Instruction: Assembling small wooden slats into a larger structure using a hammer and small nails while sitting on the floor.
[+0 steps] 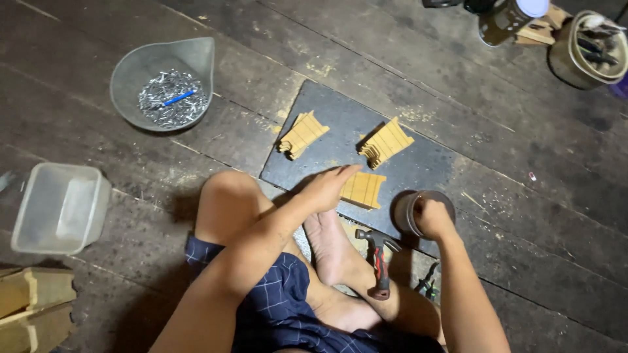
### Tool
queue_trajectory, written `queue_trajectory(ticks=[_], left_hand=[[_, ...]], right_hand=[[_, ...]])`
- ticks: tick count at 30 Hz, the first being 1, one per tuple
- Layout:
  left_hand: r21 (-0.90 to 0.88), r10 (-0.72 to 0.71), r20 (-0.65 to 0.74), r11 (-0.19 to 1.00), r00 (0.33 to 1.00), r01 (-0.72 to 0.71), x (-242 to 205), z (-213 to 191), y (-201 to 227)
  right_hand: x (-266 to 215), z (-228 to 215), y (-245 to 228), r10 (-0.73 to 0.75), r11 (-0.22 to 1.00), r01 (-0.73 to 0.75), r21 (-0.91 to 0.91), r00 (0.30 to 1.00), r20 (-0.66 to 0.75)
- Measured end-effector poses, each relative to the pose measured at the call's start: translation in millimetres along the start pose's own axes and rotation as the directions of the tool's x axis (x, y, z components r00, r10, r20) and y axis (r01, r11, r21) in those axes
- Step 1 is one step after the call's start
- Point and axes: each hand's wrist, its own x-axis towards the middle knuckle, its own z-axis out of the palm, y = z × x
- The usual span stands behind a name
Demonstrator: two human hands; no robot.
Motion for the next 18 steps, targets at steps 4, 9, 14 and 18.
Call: queue_trajectory(ticks=[4,9,14,18], left_hand=[[0.161,-0.022,-0.181,0.986,0.983,0.052,6,11,-1],[-0.013,-0.198,-0.254,0.979,0.947,0.201,6,36,-5],[-0.066,-0.206,-0.255,0.978,0.945,0.196,9,43,-13],[-0.068,-0.21,-0.265,0.978,0.941,0.199,20,72,-47]], right_hand=[[-54,-46,-22,-0.003,0.995,0.031,0.095,0.961,-0.275],[-116,1,-84,0.091,0.878,0.27,0.395,0.717,-0.691],[-107,47,-164,0.33,0.374,0.389,0.842,0.793,-0.513],[-106,46,-177,0.422,0.006,0.353,0.936,0.847,-0.322]])
